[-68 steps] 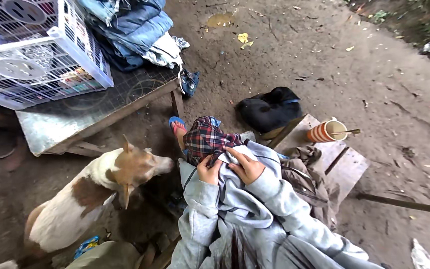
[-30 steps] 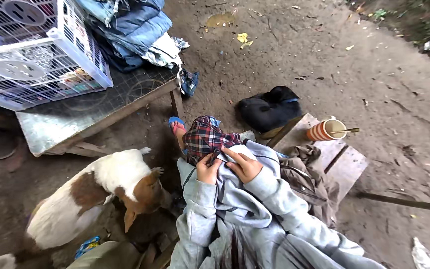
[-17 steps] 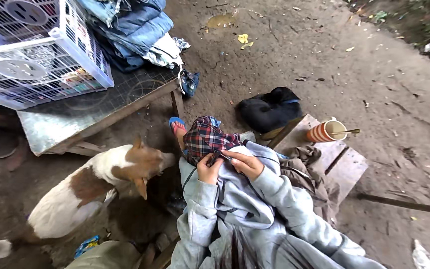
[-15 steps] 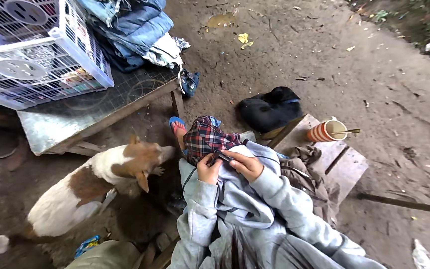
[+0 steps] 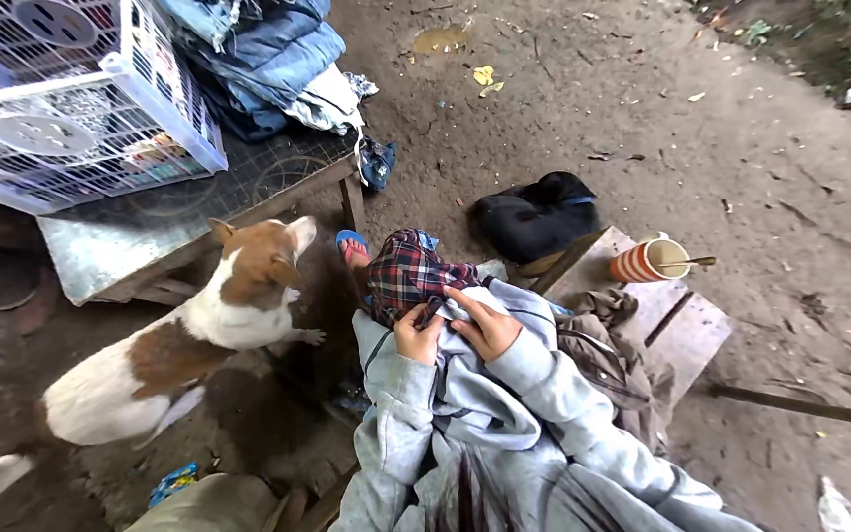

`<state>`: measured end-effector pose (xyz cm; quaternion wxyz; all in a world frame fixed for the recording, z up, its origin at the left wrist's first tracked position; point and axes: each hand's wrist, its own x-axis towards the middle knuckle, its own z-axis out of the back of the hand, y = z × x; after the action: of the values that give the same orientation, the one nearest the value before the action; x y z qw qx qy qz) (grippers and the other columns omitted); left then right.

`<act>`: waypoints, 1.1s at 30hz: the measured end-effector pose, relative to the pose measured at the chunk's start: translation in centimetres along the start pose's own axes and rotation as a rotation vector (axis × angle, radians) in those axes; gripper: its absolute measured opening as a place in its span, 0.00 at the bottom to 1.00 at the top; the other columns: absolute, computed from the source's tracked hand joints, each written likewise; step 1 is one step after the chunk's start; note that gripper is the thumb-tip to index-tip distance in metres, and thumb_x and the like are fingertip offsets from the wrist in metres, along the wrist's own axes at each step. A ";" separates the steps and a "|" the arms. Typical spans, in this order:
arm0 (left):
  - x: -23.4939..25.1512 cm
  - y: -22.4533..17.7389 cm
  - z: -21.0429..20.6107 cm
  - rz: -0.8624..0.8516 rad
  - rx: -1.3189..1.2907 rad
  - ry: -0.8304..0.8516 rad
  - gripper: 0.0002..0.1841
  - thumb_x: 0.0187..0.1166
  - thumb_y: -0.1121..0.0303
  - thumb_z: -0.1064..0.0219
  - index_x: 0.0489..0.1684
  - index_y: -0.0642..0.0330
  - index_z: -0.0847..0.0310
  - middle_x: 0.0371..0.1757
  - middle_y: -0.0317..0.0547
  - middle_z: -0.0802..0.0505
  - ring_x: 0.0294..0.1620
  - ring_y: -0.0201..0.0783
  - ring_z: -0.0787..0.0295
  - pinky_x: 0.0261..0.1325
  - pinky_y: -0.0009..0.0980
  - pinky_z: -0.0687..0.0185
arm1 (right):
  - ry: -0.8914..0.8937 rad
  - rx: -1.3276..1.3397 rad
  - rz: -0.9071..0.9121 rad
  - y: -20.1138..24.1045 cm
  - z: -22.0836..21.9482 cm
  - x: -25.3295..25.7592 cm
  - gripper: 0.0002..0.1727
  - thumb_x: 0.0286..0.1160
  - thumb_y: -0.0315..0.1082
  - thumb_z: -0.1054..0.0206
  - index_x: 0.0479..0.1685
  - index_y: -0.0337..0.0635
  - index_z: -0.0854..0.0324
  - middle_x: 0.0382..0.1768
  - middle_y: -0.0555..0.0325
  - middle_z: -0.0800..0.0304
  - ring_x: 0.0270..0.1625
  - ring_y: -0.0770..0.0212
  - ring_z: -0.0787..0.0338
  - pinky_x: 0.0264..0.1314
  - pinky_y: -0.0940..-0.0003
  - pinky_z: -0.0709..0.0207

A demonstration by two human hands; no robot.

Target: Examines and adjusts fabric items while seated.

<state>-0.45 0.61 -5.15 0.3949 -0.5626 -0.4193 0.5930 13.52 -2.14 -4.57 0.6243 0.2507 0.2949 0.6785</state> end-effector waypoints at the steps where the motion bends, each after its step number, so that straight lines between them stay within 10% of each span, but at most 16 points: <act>1: 0.0 0.0 0.0 0.002 -0.002 -0.001 0.09 0.68 0.87 0.33 0.44 0.81 0.15 0.38 0.49 0.06 0.38 0.16 0.14 0.49 0.16 0.19 | 0.004 0.010 0.008 -0.2 0.0 -0.1 0.27 0.85 0.42 0.40 0.82 0.46 0.24 0.48 0.35 0.07 0.36 0.35 0.06 0.37 0.38 0.16; 4: 0.0 0.0 0.0 0.007 -0.007 -0.005 0.10 0.67 0.87 0.34 0.44 0.82 0.15 0.38 0.49 0.07 0.38 0.16 0.15 0.48 0.15 0.19 | -0.005 0.163 0.070 -1.2 -0.1 -0.2 0.23 0.87 0.39 0.43 0.75 0.42 0.17 0.55 0.39 0.06 0.47 0.42 0.05 0.51 0.43 0.14; 6: 0.0 0.2 0.1 -0.012 -0.011 -0.003 0.10 0.67 0.87 0.34 0.44 0.83 0.16 0.38 0.50 0.07 0.39 0.16 0.15 0.49 0.15 0.20 | 0.034 0.376 0.063 -1.7 0.1 0.0 0.23 0.88 0.37 0.47 0.72 0.36 0.17 0.63 0.47 0.08 0.54 0.65 0.07 0.61 0.67 0.18; 10: 0.0 0.3 0.1 -0.037 -0.009 0.002 0.11 0.67 0.87 0.34 0.45 0.84 0.16 0.40 0.52 0.07 0.41 0.17 0.15 0.51 0.16 0.20 | 0.154 0.731 -0.087 -1.6 0.7 0.8 0.24 0.84 0.33 0.48 0.72 0.28 0.22 0.30 0.70 0.17 0.25 0.86 0.31 0.30 0.86 0.35; 17: 0.1 0.3 0.0 -0.039 -0.009 -0.004 0.10 0.67 0.86 0.32 0.45 0.83 0.16 0.40 0.51 0.07 0.40 0.16 0.14 0.51 0.15 0.19 | 0.175 0.863 -0.094 -2.0 0.5 0.8 0.25 0.83 0.34 0.47 0.75 0.28 0.25 0.22 0.79 0.26 0.21 0.86 0.34 0.25 0.86 0.39; 21: 0.1 0.3 0.2 -0.022 -0.027 -0.008 0.12 0.66 0.88 0.36 0.47 0.84 0.17 0.41 0.53 0.07 0.42 0.17 0.15 0.52 0.16 0.20 | 0.031 0.307 0.081 -1.7 0.3 -0.2 0.26 0.88 0.41 0.46 0.76 0.36 0.21 0.57 0.48 0.05 0.48 0.59 0.05 0.55 0.60 0.14; 24: 0.1 0.2 0.2 -0.011 -0.055 -0.021 0.10 0.68 0.87 0.36 0.45 0.84 0.17 0.38 0.48 0.07 0.40 0.15 0.15 0.50 0.14 0.20 | 0.017 0.043 0.053 -0.9 0.3 -0.9 0.27 0.87 0.45 0.43 0.80 0.44 0.23 0.48 0.35 0.06 0.35 0.36 0.06 0.37 0.37 0.16; 33: 0.1 0.2 0.3 0.000 -0.085 -0.002 0.08 0.67 0.88 0.35 0.42 0.82 0.16 0.37 0.44 0.07 0.39 0.15 0.14 0.50 0.15 0.19 | 0.017 -0.012 0.046 -0.7 0.4 -0.8 0.26 0.86 0.44 0.42 0.80 0.47 0.22 0.46 0.36 0.06 0.33 0.37 0.07 0.34 0.40 0.16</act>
<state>-0.73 0.62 -5.33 0.3701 -0.5783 -0.4446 0.5753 14.40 -2.83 -4.74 0.6073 0.2478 0.2903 0.6968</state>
